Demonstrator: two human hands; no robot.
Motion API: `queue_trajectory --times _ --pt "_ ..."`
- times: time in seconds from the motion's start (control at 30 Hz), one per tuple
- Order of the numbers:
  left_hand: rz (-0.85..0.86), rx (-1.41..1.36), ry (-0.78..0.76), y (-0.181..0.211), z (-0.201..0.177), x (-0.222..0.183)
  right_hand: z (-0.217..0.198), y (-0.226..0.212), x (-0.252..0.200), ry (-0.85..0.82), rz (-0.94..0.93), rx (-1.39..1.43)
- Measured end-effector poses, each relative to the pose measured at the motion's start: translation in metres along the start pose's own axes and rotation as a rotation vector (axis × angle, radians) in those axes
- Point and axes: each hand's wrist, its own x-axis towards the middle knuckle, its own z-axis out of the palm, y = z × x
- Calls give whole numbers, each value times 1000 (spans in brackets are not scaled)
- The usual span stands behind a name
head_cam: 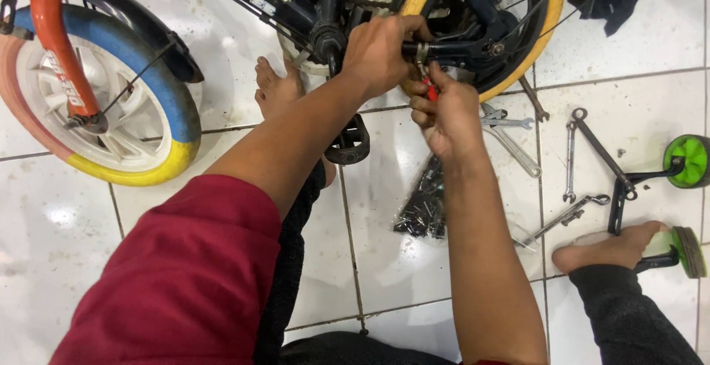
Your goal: The person sorts through a bag of screws and then uses a tool to tighten a nut on the axle of a small bicycle while sitting on the floor.
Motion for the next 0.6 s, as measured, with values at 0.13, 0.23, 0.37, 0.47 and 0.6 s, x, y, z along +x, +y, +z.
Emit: queue_trajectory --times 0.13,0.23,0.37,0.47,0.6 --pt "27 16 12 -5 2 1 -27 17 32 -198 192 425" --pt "73 -24 21 -5 4 -4 -20 18 15 -206 194 429" --pt "134 -4 71 -11 8 -1 -13 20 11 51 -110 -177" --pt "143 -8 74 -12 11 -4 -18 22 6 157 -459 -719" --pt "95 -23 41 -9 5 -3 -14 18 -1 181 -819 -1483"
